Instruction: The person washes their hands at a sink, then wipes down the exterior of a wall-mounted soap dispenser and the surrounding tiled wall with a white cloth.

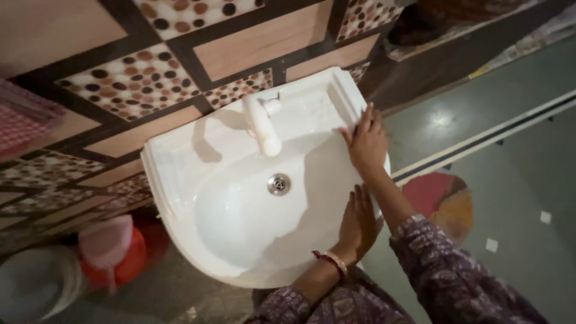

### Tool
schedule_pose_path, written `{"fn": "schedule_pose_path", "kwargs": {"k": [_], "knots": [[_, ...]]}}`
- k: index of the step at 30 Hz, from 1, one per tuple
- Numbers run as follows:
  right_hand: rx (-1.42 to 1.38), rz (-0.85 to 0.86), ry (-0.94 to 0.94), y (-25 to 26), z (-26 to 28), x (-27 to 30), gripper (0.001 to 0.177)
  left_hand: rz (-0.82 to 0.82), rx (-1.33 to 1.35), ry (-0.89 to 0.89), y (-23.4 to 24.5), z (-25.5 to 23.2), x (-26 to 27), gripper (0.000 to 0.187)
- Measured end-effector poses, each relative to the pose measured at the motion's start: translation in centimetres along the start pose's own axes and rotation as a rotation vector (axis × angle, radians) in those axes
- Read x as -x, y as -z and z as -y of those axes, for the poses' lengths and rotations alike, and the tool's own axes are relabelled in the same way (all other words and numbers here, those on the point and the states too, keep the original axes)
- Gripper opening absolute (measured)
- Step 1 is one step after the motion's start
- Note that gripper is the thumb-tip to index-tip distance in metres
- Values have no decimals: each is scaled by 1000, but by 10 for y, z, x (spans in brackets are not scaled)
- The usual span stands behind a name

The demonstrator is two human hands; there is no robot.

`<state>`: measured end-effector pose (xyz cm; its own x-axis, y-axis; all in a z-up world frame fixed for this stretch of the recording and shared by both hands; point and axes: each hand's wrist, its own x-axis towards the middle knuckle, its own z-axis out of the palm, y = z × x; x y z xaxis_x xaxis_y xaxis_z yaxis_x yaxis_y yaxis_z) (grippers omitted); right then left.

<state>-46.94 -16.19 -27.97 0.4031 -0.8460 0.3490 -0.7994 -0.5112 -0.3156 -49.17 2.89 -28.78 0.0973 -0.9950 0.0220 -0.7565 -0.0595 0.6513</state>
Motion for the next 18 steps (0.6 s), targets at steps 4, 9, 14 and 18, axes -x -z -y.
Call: {"fn": "schedule_pose_path", "kwargs": {"k": [4, 9, 14, 18], "knots": [[-78, -24, 128, -43, -11, -56, 83, -77, -112, 139, -10, -18, -54, 82], [-59, 83, 105, -95, 1, -121, 90, -89, -358, 248, -3, -36, -102, 80], [-276, 175, 156, -90, -10, -136, 79, -102, -265, 308, -9, -33, -100, 100], [-416, 74, 330, -64, -28, -104, 69, -291, 49, 296, -8, -34, -88, 106]]}}
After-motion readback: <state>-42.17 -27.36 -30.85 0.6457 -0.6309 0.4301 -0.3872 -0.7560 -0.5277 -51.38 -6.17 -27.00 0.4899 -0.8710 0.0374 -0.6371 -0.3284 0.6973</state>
